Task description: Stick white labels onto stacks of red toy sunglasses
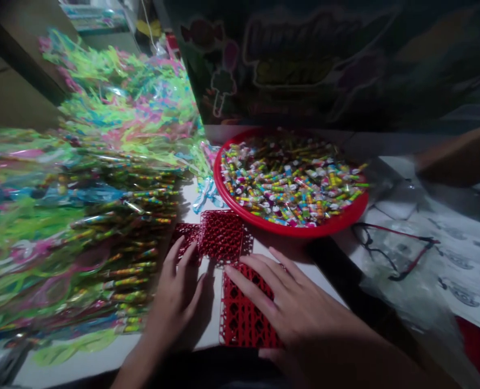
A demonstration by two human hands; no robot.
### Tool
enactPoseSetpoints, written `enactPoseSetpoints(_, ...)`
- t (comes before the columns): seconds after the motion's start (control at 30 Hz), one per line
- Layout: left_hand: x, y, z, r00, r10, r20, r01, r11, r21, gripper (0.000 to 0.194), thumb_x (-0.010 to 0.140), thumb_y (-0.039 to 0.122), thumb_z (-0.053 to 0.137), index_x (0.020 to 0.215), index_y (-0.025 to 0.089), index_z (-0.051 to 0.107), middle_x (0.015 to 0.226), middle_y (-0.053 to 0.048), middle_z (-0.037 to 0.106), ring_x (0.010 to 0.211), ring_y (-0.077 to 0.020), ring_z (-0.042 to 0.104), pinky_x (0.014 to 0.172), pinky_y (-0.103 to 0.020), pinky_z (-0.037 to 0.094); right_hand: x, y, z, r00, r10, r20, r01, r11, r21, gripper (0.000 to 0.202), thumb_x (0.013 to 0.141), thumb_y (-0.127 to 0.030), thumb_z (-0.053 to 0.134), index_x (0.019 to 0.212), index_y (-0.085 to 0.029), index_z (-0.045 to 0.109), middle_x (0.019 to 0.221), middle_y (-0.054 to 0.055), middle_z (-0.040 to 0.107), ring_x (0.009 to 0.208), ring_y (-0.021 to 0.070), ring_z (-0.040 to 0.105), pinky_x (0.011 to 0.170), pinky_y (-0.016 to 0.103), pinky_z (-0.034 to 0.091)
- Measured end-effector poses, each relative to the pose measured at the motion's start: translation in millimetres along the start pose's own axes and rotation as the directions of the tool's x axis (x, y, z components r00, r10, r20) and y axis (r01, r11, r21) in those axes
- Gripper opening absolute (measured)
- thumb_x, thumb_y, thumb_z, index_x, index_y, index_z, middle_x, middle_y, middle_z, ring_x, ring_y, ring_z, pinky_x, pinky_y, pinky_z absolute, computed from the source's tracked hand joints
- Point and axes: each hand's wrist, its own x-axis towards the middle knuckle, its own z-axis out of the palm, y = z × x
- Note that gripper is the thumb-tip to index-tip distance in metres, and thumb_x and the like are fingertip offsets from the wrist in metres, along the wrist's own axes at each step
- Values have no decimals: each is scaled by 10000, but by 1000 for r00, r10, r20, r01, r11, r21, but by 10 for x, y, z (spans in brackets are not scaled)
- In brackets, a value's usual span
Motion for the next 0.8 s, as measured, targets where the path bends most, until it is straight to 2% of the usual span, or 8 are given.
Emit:
enactPoseSetpoints(0.07, -18, -10, 81, 1000, -8, -1, 8, 997, 80, 755, 1087, 200, 614, 1752, 181, 257, 1751, -270, 412, 1646, -415, 418, 1269, -647, 477, -26, 48, 53, 1000, -25, -6, 25, 999, -31, 1336, 773, -500, 958, 1816, -187, 182, 1744, 238, 480, 1550, 487, 544, 1135, 638, 621)
enactPoseSetpoints(0.1, -38, -16, 116, 1000, -10, -7, 10, 993, 118, 767, 1079, 189, 615, 1753, 158, 251, 1716, -281, 469, 1613, -430, 465, 1246, -659, 497, -32, 64, 77, 1000, -27, 1, 27, 999, -42, 1288, 816, -498, 927, 1818, -201, 175, 1738, 232, 493, 1524, 475, 579, 1114, 623, 639)
enactPoseSetpoints(0.17, -94, -26, 164, 1000, 2, -20, 1, 983, 182, 755, 1060, 139, 594, 1747, 147, 280, 1616, -266, 594, 1506, -422, 592, 1191, -639, 553, -30, 84, 117, 999, -49, 21, 51, 996, -74, 1125, 923, -363, 816, 1821, -236, 152, 1698, 207, 557, 1472, 433, 642, 1097, 601, 651)
enactPoseSetpoints(0.23, -161, -22, 173, 999, 30, -27, -23, 974, 227, 736, 1046, 94, 567, 1737, 190, 330, 1534, -227, 677, 1400, -390, 682, 1140, -603, 595, -21, 104, 140, 995, -98, 29, 100, 988, -114, 1041, 943, -196, 699, 1820, -243, 140, 1649, 197, 615, 1441, 401, 677, 1080, 582, 662)
enactPoseSetpoints(0.33, -270, 13, 100, 997, 69, -38, -57, 966, 254, 731, 1059, 94, 563, 1740, 239, 340, 1505, -199, 712, 1354, -369, 715, 1122, -578, 607, -8, 166, 129, 983, -179, 33, 181, 975, -130, 1019, 919, -114, 627, 1815, -229, 156, 1677, 188, 587, 1459, 393, 665, 1070, 563, 670)
enactPoseSetpoints(0.5, -416, 80, -105, 998, 56, -26, -50, 978, 203, 698, 1101, 61, 470, 1758, 213, 289, 1471, -157, 741, 1341, -253, 726, 1131, -401, 604, 70, 296, -22, 975, -218, -51, 210, 969, -127, 967, 949, -72, 530, 1815, -239, 132, 1653, 161, 618, 1416, 388, 699, 1008, 551, 697)
enactPoseSetpoints(0.67, -365, 125, -30, 999, -25, -36, 32, 974, 223, 663, 1069, 300, 689, 1679, 198, 449, 1681, -241, 533, 1563, -426, 525, 1226, -635, 517, 224, 300, -185, 959, -273, -74, 272, 962, -29, 1080, 870, -64, 550, 1820, -228, 63, 1569, 115, 704, 1402, 346, 714, 1132, 571, 635)
enactPoseSetpoints(0.8, -283, 184, 132, 994, -74, -77, 89, 972, 218, 592, 1049, 322, 724, 1581, 131, 544, 1580, -284, 599, 1485, -461, 585, 1194, -687, 519, 262, 274, -220, 969, -247, -27, 248, 969, 14, 1149, 763, -107, 694, 1808, -178, 222, 1612, 143, 660, 1432, 375, 690, 1189, 572, 606)
